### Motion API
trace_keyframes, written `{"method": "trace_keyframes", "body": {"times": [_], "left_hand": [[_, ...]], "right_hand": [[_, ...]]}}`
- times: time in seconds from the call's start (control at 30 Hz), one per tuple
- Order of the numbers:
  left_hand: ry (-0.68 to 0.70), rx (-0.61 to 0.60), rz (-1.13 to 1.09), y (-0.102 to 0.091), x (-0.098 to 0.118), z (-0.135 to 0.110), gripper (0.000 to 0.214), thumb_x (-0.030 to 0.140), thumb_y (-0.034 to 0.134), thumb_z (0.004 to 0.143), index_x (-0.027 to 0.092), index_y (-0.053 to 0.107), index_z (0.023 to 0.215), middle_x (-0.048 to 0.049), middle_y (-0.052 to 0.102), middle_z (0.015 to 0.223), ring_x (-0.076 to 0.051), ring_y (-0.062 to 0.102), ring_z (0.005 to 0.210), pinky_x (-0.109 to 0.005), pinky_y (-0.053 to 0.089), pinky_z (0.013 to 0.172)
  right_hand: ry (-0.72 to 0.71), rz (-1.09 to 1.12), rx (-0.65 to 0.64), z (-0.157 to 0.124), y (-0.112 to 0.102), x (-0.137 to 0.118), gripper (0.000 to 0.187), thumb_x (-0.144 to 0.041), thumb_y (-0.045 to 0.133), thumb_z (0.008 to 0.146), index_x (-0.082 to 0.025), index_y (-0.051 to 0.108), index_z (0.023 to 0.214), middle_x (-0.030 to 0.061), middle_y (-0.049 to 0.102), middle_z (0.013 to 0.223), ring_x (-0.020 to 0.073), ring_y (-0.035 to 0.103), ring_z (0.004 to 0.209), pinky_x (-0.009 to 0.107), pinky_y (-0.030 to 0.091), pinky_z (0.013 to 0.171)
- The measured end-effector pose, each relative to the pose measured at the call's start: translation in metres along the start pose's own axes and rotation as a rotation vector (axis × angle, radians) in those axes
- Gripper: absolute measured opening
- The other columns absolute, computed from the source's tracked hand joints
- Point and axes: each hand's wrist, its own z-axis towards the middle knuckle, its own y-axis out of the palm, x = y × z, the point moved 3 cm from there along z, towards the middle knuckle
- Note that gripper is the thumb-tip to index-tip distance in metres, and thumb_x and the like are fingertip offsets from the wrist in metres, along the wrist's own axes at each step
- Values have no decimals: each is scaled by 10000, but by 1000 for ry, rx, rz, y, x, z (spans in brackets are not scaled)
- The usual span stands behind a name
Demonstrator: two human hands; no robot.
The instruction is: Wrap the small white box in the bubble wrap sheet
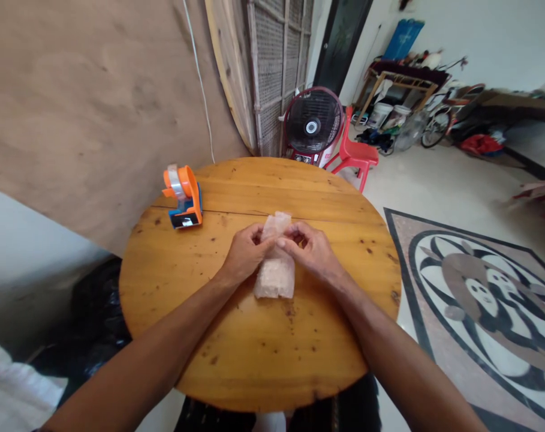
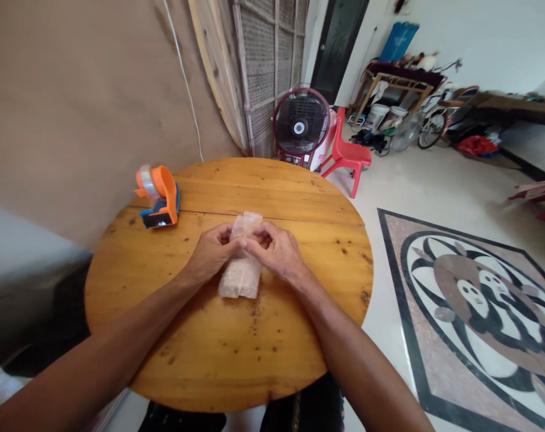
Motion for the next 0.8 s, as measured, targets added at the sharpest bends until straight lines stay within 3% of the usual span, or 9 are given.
{"method": "trace_keyframes", "body": {"times": [0.17,0.3,0.53,0.7,0.8], "left_hand": [[103,-23,194,3,1,-4,318,394,661,750,131,636,926,-26,648,801,-145,571,703,-215,443,601],[145,-21,262,5,7,-6,240,343,621,781,151,630,923,-4,626,787,-132,548,703,-209,434,621],[-87,89,-95,-4,5,-1,284,415,556,823,148,575,729,11,553,640,-111,480,575,-216,390,536],[-104,127,-125,-10,4,1,370,504,554,811,157,559,684,-8,560,633,-136,510,608,-235,396,541],[-111,128,-98,-13,2,4,372,534,550,801,167,571,752,4,554,629,-128,496,560,-233,378,505]], "right_hand": [[66,-179,16,0,1,-1,376,-510,711,688,-207,604,883,11,626,743,161,554,667,280,402,607],[20,-160,61,1,3,4,206,-420,617,785,-217,589,767,-20,560,630,132,479,568,260,356,558],[154,210,188,7,-6,23,264,-399,567,810,-208,500,639,-45,451,559,106,386,503,237,291,475],[288,497,216,9,-6,31,276,-433,620,764,-209,503,653,-49,494,548,108,406,467,242,327,462],[320,603,242,11,-3,33,276,-419,653,726,-209,498,638,-50,500,539,111,413,462,247,338,462]]}}
